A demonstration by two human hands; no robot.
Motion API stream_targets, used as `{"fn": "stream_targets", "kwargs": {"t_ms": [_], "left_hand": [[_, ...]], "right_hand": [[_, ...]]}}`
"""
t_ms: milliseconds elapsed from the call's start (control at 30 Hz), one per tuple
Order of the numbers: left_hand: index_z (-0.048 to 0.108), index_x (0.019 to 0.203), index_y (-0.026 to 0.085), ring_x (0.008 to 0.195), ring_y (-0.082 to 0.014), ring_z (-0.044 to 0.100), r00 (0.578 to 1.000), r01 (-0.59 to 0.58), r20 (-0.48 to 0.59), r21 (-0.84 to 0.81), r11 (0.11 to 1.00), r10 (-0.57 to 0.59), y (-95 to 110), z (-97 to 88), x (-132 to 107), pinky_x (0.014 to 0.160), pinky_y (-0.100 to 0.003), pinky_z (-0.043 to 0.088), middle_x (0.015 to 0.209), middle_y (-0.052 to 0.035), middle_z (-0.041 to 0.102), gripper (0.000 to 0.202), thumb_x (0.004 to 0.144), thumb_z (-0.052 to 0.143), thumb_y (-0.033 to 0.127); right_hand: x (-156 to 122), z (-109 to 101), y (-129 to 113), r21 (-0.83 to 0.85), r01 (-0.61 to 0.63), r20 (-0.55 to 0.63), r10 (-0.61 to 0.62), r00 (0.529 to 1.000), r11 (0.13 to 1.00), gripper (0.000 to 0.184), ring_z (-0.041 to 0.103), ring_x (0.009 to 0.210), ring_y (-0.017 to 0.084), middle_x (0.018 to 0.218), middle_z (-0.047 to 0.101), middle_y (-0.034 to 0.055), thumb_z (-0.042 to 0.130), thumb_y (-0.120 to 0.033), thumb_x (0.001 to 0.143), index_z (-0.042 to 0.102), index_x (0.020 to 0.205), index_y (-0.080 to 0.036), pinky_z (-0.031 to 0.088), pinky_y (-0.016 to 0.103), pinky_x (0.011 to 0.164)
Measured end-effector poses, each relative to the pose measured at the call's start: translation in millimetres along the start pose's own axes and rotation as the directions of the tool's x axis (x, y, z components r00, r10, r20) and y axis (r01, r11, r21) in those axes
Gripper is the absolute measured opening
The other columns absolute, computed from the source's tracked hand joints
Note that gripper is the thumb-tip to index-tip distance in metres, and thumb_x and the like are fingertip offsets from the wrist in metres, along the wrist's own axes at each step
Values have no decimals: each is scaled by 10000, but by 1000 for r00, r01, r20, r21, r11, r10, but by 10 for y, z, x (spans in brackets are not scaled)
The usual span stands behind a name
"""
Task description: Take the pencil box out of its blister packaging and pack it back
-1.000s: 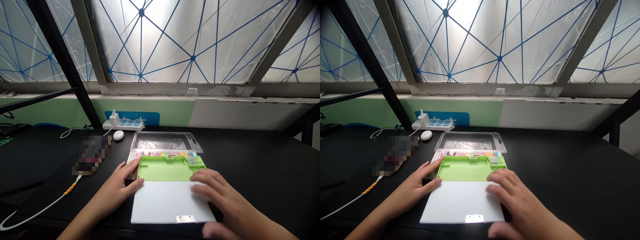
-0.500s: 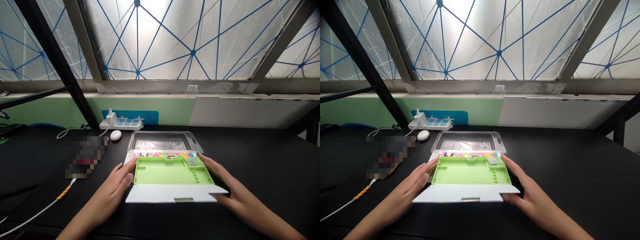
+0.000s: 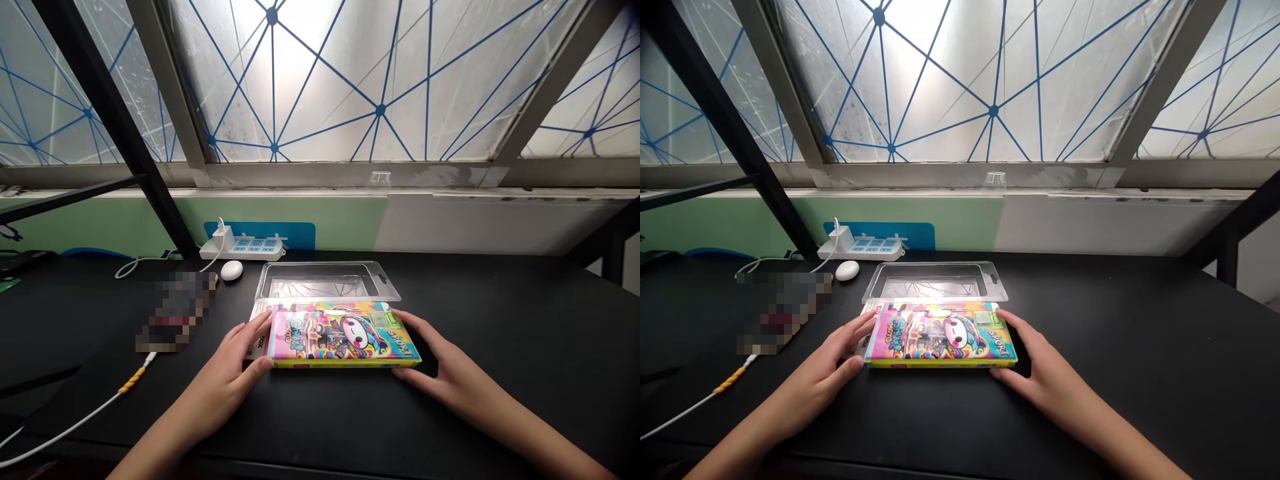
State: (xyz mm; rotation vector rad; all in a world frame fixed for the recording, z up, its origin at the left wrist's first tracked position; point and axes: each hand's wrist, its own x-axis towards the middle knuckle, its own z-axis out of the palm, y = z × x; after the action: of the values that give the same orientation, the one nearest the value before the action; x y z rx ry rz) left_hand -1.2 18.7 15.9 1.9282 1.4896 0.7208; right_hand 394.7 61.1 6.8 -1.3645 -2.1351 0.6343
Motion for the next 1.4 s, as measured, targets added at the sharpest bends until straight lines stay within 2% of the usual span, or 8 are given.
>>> {"fn": "stream_targets", "kwargs": {"t_ms": [300, 433, 667, 867, 1067, 1133, 1233, 1400], "left_hand": [[381, 1543, 366, 1388, -326, 538, 965, -164, -179, 153, 974, 191, 42, 39, -1, 1147, -475, 465, 1557, -60, 517, 782, 869, 740, 534], [458, 1496, 306, 1417, -333, 503, 915, -195, -312, 218, 956, 257, 174, -95, 337, 1170, -487, 434, 1575, -90, 487, 710, 879, 718, 543], [534, 1443, 179, 1415, -348, 494, 930, -101, -306, 321, 942, 204, 196, -310, 1021, 1165, -527, 405, 1499, -165, 557, 604, 936, 635, 490], [547, 1468, 238, 1484, -363, 396, 974, -53, -185, 362, 930, 128, -54, -195, 944, 1159, -544, 411, 1506, -102, 572, 571, 985, 522, 542], [618, 1403, 247, 1533, -383, 283, 981, -118, -83, 457, 881, 174, -51, -195, 945, 1180, -611, 355, 1566, -100, 500, 522, 1007, 470, 554], [631, 1380, 233, 1545, -395, 239, 973, -146, -85, 487, 861, 213, -40, -179, 938, 1180, -628, 343, 1590, -107, 466, 510, 1012, 469, 547], [636, 1349, 188, 1550, -381, 233, 942, -221, -102, 529, 819, 320, 35, -119, 931, 1196, -600, 333, 1612, -136, 425, 476, 1021, 483, 497], [516, 1467, 146, 1556, -346, 231, 906, -348, -16, 542, 765, 424, 319, 21, 1060, 1213, -546, 321, 1633, -173, 376, 526, 1027, 503, 433]], "right_hand": [[20, -39, -80, 99, 59, -123, -47, 991, 993, 698, 627, 1277, 341, 1436, 627, 111, 770, -438, 831, 472, 1446, -296, 554, 484, 1040], [341, -112, -138, 103, 101, -197, -79, 977, 990, 682, 638, 1255, 338, 1418, 633, 115, 763, -463, 832, 485, 1431, -292, 580, 478, 993], [1107, 32, -62, 39, 137, -189, -128, 974, 990, 656, 637, 1246, 303, 1394, 641, 143, 679, -479, 893, 451, 1454, -227, 531, 477, 1033], [1080, 136, 103, -61, 133, -134, -140, 981, 989, 672, 434, 1449, 363, 1553, 503, 158, 633, -534, 912, 463, 1496, -248, 370, 597, 1158], [1042, 97, 87, -298, 178, -67, -207, 976, 938, 485, 340, 1506, 350, 1606, 432, 157, 458, -482, 1032, 534, 1441, -234, 407, 611, 1126], [1024, 86, 30, -383, 232, -140, -305, 942, 894, 413, 365, 1493, 362, 1596, 442, 178, 488, -424, 1028, 581, 1369, -211, 405, 626, 1112], [949, 90, -128, -478, 382, -229, -532, 816, 791, 247, 486, 1409, 353, 1495, 559, 195, 568, -267, 985, 640, 1211, -197, 423, 598, 1083], [744, 215, -493, -344, 720, -1, -767, 641, 602, 174, 687, 1076, 250, 1170, 735, 137, 607, -192, 943, 651, 1111, -194, 552, 417, 907]]}}
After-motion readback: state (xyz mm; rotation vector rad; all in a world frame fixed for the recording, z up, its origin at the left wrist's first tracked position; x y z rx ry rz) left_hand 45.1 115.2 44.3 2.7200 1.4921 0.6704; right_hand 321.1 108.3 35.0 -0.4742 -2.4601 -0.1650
